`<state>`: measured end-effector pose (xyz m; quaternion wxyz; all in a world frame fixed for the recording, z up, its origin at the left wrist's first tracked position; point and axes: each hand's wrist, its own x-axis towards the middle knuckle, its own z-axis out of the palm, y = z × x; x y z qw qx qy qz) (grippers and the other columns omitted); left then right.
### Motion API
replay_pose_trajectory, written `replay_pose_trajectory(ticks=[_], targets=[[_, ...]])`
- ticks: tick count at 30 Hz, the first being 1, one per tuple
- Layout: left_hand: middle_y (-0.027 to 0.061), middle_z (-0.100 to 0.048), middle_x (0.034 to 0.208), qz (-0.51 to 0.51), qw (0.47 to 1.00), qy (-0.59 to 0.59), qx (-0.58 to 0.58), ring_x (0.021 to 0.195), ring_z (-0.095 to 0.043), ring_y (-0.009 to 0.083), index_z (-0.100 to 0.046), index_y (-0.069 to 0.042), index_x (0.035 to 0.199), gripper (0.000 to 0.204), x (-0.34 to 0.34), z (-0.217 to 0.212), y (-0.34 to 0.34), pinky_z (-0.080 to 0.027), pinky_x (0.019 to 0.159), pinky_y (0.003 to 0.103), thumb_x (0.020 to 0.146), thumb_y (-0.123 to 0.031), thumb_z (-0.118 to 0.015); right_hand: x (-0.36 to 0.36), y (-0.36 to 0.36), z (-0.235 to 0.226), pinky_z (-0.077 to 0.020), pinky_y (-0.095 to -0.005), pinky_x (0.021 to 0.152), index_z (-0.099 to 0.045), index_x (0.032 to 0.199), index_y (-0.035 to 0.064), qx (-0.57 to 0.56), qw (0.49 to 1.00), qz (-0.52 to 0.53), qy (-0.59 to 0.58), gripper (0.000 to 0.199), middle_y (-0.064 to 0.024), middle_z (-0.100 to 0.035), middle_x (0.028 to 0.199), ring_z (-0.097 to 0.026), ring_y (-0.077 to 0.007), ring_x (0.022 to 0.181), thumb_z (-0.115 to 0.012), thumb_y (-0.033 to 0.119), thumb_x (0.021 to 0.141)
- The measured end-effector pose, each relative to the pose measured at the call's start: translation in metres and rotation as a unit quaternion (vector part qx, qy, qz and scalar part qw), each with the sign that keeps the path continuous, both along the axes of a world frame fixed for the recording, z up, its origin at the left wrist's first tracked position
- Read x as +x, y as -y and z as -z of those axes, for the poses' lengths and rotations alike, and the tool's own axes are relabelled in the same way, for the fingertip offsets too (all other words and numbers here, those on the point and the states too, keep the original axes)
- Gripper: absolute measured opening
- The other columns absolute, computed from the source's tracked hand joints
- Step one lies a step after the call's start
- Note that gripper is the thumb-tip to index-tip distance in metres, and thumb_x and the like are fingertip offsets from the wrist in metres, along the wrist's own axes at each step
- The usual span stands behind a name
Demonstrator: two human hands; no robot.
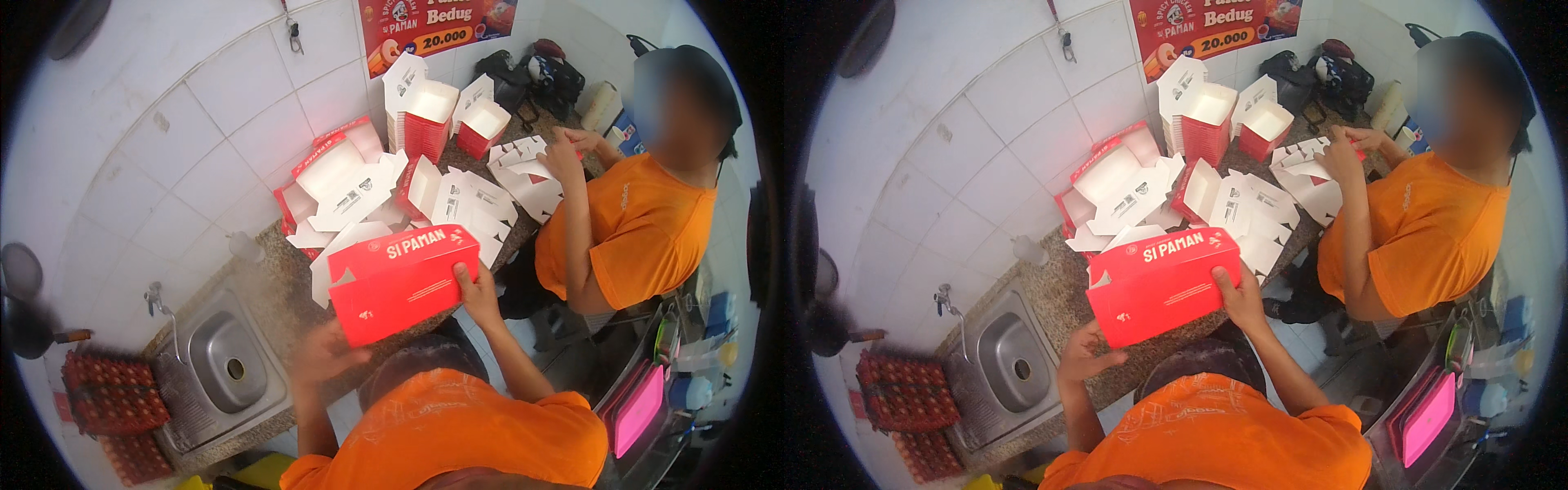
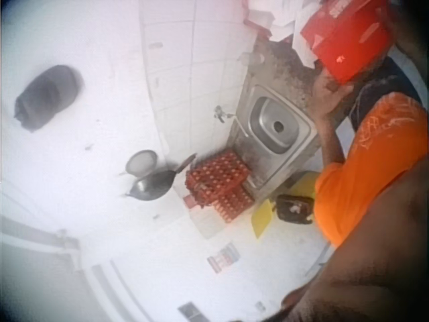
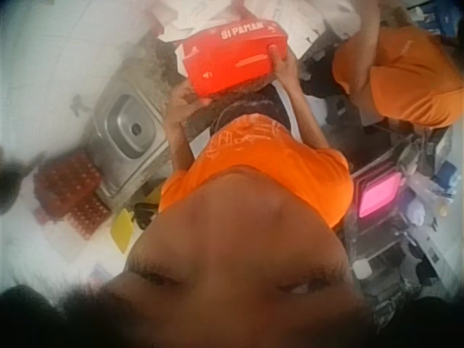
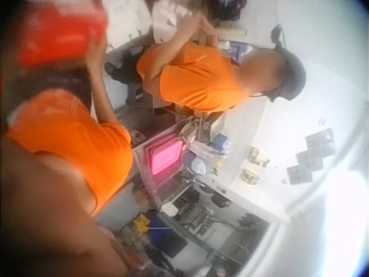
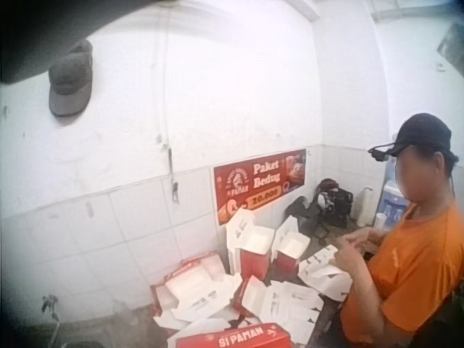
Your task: The person assembles red and white cardboard food boxes by folding the flaps and interlocking the tabs. They work alongside another person at a granite countertop, stacking the finished boxes into a pile.
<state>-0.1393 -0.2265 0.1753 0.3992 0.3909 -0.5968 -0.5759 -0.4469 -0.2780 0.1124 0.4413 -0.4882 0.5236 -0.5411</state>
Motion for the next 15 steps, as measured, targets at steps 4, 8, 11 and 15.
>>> replay_pose_trajectory(ticks=[4, 8, 11, 15], targets=[[0.0094, -0.074, 0.083, -0.051, 0.961, 0.261, -0.072, 0.077, -0.073, 0.0175, -0.072, -0.006, 0.115, 0.025, -0.008, 0.008, 0.004, -0.053, 0.067, 0.034, 0.098, -0.023, -0.069, 0.002, 0.003, -0.025, -0.0476, -0.0394, 0.101, -0.058, 0.134, 0.0000, -0.013, 0.968, -0.019, -0.250, 0.047, -0.0206, -0.067, 0.123, -0.064, -0.0312, 0.115, -0.064, 0.032, 0.101], [0.0185, -0.069, 0.080, 0.042, 0.933, 0.337, -0.119, 0.070, -0.069, 0.0337, -0.070, -0.005, 0.107, 0.022, -0.024, 0.029, 0.002, -0.051, 0.063, 0.042, 0.100, -0.025, -0.062, 0.004, 0.012, -0.024, -0.0438, -0.0445, 0.105, -0.058, 0.135, 0.0022, -0.147, 0.934, -0.090, -0.314, 0.042, -0.0219, -0.063, 0.127, -0.059, -0.0375, 0.121, -0.063, 0.024, 0.099], [0.0192, -0.071, 0.081, 0.090, 0.938, 0.311, -0.120, 0.072, -0.070, 0.0357, -0.068, -0.003, 0.106, 0.027, -0.043, 0.029, -0.003, -0.052, 0.064, 0.043, 0.101, -0.028, -0.061, 0.008, 0.013, -0.026, -0.0475, -0.0374, 0.099, -0.066, 0.125, 0.0028, -0.088, 0.948, -0.243, -0.183, 0.031, -0.0152, -0.068, 0.118, -0.063, -0.0278, 0.113, -0.067, 0.012, 0.095], [0.0101, -0.074, 0.091, 0.070, 0.971, 0.127, 0.188, 0.076, -0.072, 0.0222, -0.066, -0.004, 0.116, 0.030, -0.052, 0.041, -0.006, -0.057, 0.068, 0.037, 0.105, -0.031, -0.059, 0.019, -0.002, -0.036, -0.0500, -0.0285, 0.079, -0.075, 0.107, 0.0017, -0.067, 0.972, -0.218, -0.049, 0.019, -0.0076, -0.071, 0.096, -0.065, -0.0175, 0.088, -0.074, 0.005, 0.088]])
